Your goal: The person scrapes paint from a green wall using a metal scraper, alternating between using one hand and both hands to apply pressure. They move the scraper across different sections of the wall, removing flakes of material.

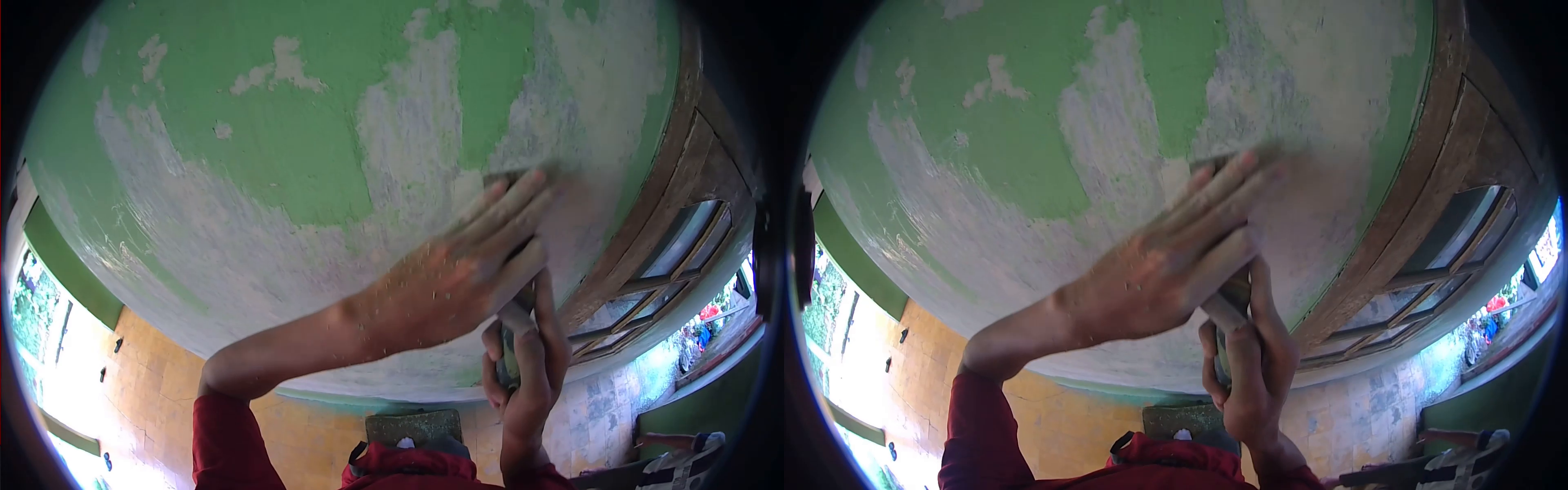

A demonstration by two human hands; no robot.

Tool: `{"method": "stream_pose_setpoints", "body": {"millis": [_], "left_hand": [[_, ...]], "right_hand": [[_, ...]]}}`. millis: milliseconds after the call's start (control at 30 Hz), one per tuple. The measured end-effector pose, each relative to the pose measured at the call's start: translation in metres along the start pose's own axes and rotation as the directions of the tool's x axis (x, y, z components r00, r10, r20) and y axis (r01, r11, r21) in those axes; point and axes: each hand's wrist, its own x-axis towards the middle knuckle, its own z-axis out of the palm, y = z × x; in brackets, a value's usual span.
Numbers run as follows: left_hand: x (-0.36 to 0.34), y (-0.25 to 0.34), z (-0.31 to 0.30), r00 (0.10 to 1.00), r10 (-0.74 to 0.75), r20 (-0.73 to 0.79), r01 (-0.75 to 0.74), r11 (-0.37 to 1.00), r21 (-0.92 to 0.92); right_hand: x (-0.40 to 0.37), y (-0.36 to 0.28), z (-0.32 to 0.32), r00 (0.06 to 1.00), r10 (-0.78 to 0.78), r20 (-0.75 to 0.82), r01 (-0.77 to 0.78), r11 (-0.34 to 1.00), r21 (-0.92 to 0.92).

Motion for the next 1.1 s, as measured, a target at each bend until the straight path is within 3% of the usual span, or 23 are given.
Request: {"method": "stream_pose_setpoints", "body": {"millis": [100,167,267,333,433,700,800,1067,1100], "left_hand": [[0.006,-0.004,-0.002,1.000,0.008,-0.025,-0.006,0.996,0.092],[0.012,0.000,-0.008,1.000,-0.013,-0.023,0.014,0.999,0.047],[0.001,0.002,-0.005,0.999,-0.027,0.020,0.027,1.000,0.003],[0.000,-0.001,-0.003,0.999,-0.006,0.045,0.007,1.000,-0.021],[0.007,-0.001,-0.003,0.999,-0.041,-0.007,0.040,0.996,-0.076],[0.015,-0.006,-0.011,1.000,-0.016,-0.005,0.016,0.998,0.054],[0.005,-0.003,-0.003,1.000,-0.010,-0.002,0.010,1.000,-0.021],[0.012,-0.009,-0.008,0.996,0.030,-0.084,-0.020,0.993,0.112],[0.002,-0.006,-0.005,0.999,0.025,-0.043,-0.027,0.998,-0.051]], "right_hand": [[0.003,-0.002,0.001,0.998,0.050,-0.026,-0.051,0.998,-0.048],[0.010,-0.006,0.004,1.000,-0.021,0.008,0.021,1.000,-0.020],[-0.004,0.002,-0.002,0.998,0.044,0.033,-0.044,0.999,0.010],[-0.001,0.003,0.001,1.000,-0.024,-0.016,0.024,1.000,-0.011],[0.004,-0.005,-0.005,0.997,0.008,0.079,-0.007,1.000,-0.016],[0.013,0.000,0.000,1.000,0.004,0.031,-0.005,1.000,0.019],[0.000,-0.002,-0.001,0.998,0.051,-0.019,-0.052,0.997,-0.051],[0.018,0.008,-0.008,0.998,-0.050,0.036,0.050,0.999,-0.011],[0.010,0.024,-0.014,0.996,-0.085,0.032,0.086,0.996,-0.036]]}}
